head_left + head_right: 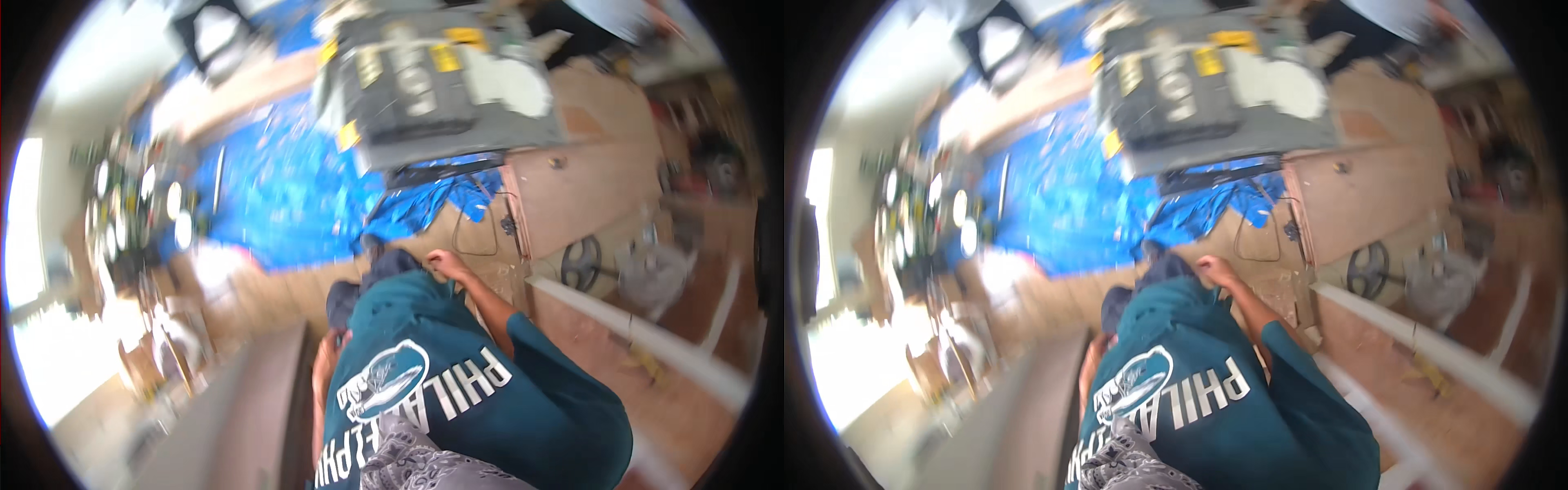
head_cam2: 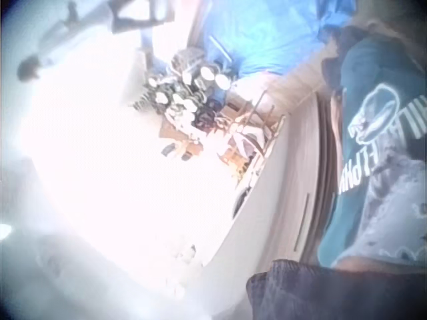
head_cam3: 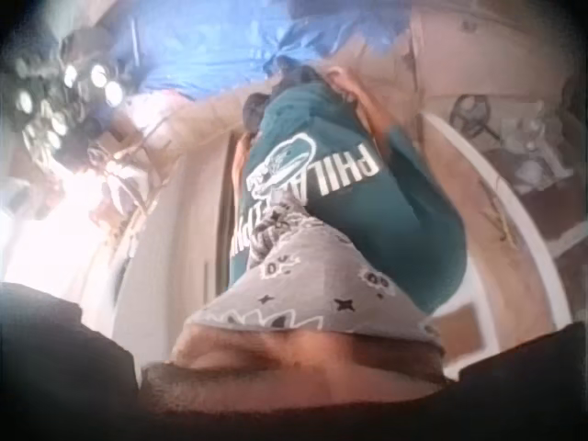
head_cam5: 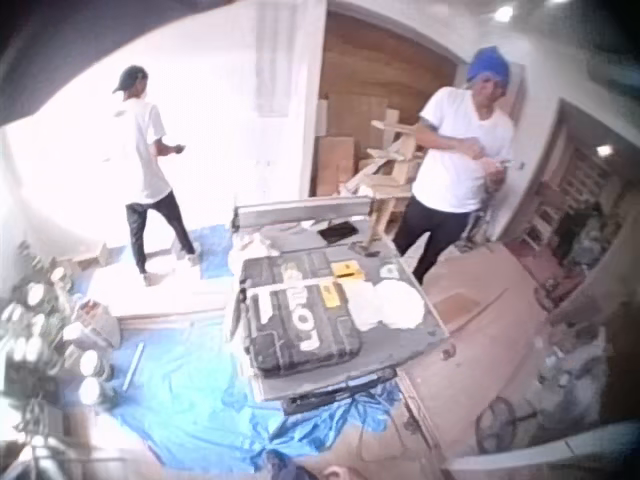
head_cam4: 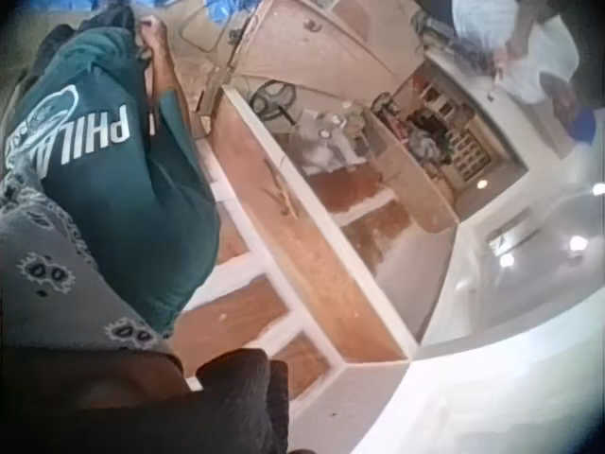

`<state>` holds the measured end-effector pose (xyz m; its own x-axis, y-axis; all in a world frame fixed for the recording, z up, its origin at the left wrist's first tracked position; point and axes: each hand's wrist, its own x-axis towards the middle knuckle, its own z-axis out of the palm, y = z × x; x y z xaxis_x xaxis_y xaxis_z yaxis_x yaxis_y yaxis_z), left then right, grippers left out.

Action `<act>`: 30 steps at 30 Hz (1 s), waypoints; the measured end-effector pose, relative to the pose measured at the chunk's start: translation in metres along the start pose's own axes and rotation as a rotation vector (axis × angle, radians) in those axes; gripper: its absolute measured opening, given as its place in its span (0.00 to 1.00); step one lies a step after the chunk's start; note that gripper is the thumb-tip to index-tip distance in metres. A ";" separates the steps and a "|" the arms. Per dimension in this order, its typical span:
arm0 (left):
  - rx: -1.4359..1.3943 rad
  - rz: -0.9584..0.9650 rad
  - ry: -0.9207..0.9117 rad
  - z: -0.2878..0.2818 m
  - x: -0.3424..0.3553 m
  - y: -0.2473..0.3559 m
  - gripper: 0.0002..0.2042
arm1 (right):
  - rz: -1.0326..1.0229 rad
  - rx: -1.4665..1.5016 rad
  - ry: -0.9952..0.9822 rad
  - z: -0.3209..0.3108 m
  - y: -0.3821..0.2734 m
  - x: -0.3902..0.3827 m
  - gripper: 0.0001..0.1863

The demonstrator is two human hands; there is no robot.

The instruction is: The person scoops joint compound from a bucket onto a hawk and uses a putty knife to apply it to the seams of a wall. They spread the compound over the joints and smooth the surface, working on different sections of the wall throughout the clip.

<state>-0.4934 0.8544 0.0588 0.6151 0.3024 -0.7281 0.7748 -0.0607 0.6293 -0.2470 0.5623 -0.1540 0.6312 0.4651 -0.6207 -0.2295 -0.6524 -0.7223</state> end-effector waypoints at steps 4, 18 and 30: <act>0.183 0.189 0.017 -0.038 0.064 -0.042 0.15 | -0.300 0.122 0.209 0.018 -0.126 -0.014 0.09; 0.341 0.468 -0.856 -0.118 0.164 0.027 0.05 | 0.211 0.324 0.423 0.304 -0.152 -0.257 0.26; 1.119 0.591 -1.394 0.030 0.087 -0.027 0.18 | 0.272 0.759 1.096 0.426 -0.123 -0.326 0.18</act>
<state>-0.4564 0.8537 -0.0299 0.0193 -0.8389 -0.5440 -0.1822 -0.5380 0.8230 -0.7403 0.7458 0.0068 0.6789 -0.5668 -0.4667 -0.5634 0.0056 -0.8262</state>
